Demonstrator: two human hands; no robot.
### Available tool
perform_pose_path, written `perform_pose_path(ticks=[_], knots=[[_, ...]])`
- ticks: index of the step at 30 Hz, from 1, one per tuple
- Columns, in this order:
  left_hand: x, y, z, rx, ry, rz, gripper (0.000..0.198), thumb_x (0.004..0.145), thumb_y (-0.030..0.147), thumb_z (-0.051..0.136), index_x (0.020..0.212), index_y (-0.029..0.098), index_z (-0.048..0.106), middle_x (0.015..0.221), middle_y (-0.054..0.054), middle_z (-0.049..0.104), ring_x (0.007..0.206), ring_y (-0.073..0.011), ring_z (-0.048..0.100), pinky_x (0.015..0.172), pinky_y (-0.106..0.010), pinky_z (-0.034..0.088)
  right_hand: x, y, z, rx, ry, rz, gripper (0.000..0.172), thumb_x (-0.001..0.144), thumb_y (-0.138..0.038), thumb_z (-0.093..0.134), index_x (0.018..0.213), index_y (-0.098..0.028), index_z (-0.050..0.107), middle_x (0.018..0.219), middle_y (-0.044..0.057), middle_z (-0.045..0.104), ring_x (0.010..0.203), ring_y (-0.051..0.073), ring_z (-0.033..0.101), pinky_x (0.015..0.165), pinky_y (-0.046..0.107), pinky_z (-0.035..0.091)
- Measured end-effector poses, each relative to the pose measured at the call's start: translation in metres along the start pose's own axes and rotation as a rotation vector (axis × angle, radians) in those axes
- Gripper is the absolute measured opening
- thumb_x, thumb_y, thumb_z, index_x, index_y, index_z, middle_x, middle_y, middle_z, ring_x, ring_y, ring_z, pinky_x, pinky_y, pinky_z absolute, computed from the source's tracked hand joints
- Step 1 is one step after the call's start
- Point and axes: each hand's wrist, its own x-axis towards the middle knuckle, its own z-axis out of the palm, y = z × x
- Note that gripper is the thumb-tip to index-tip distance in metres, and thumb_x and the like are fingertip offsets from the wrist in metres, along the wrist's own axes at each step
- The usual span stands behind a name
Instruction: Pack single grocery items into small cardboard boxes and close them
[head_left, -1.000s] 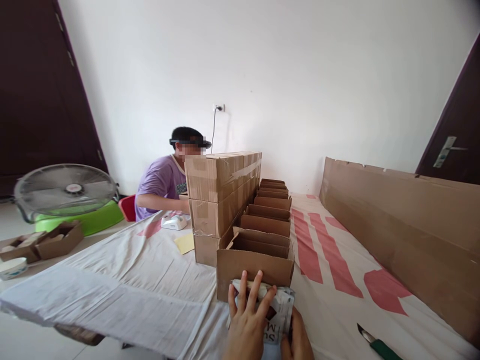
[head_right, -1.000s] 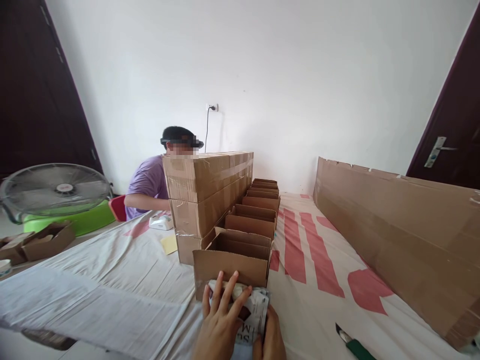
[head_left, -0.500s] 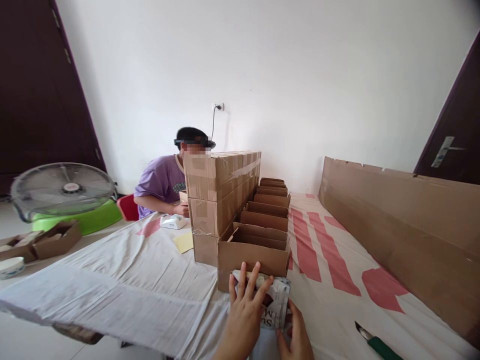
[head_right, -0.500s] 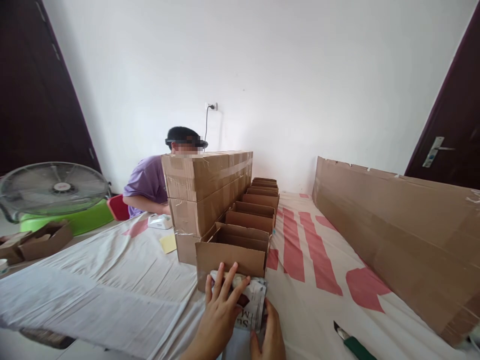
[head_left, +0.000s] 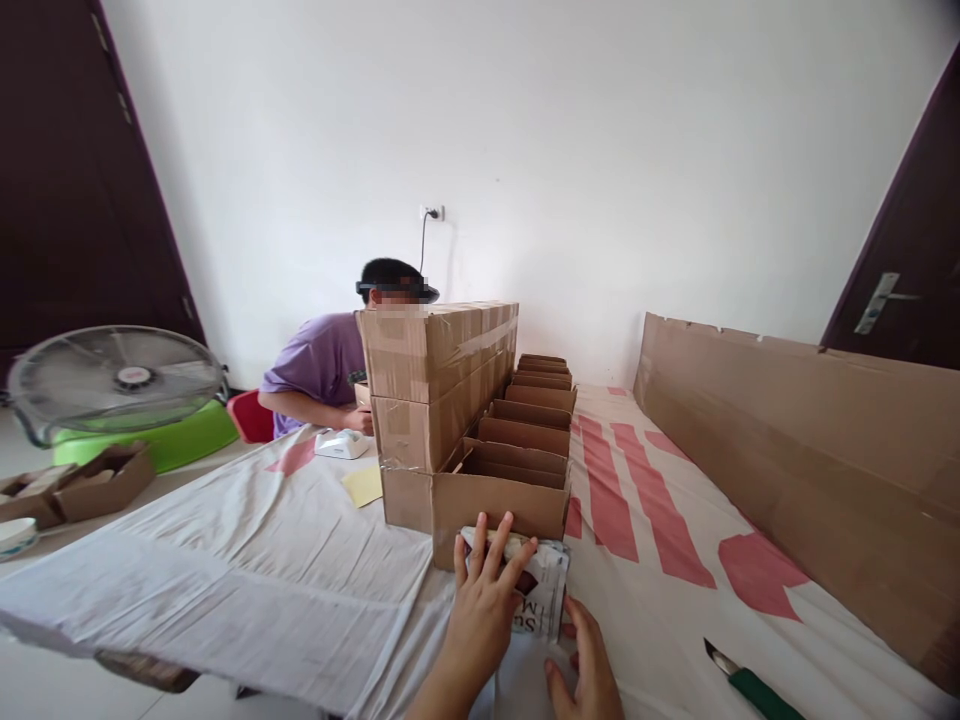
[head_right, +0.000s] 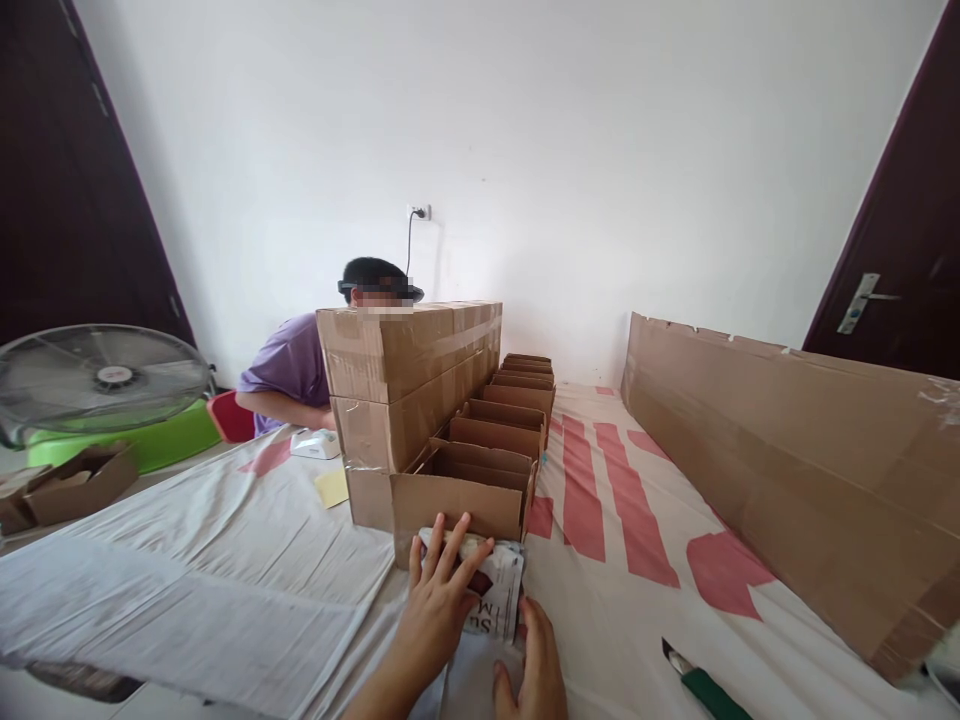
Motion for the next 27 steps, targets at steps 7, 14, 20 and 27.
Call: perform_pose_path(ticks=[7,14,20,27], knots=[[0.000,-0.001,-0.004,-0.039,-0.004,-0.010,0.065,0.078,0.020,0.070,0.137,0.039,0.049,0.158,-0.007,0.032,0.147,-0.0374,0.016,0.114,-0.064,0.016,0.001,-0.006,-0.004,0.014,-0.005,-0.003,0.060,0.074,-0.011,0.050,0.133,-0.019,0.048,0.129,0.014,0.061,0.112,0.028,0.064,0.080,0.033,0.060],[-0.007,0.005,-0.017,-0.088,-0.004,-0.058,0.063,0.081,0.020,0.064,0.139,0.036,0.046,0.159,-0.006,0.029,0.148,-0.0359,0.010,0.113,-0.066,0.014,0.005,-0.008,-0.013,0.009,-0.070,-0.038,0.054,0.079,-0.017,0.053,0.134,-0.019,0.053,0.130,0.013,0.063,0.110,0.027,0.066,0.083,0.034,0.060],[-0.014,0.012,-0.017,-0.058,0.102,-0.194,0.053,0.083,0.017,0.059,0.135,0.030,0.053,0.159,-0.011,0.025,0.147,-0.0397,0.008,0.111,-0.066,0.021,0.014,-0.006,-0.021,0.014,-0.341,-0.231,0.064,0.082,-0.024,0.060,0.144,-0.018,0.043,0.138,0.013,0.057,0.123,0.028,0.058,0.099,0.038,0.053],[-0.010,0.015,-0.007,-0.101,0.109,-0.240,0.055,0.084,0.014,0.059,0.136,0.030,0.051,0.158,-0.011,0.025,0.147,-0.0401,0.005,0.111,-0.065,0.025,0.013,-0.004,-0.020,-0.016,-0.351,-0.191,0.064,0.081,-0.022,0.059,0.143,-0.019,0.046,0.138,0.012,0.057,0.123,0.028,0.058,0.098,0.039,0.053]])
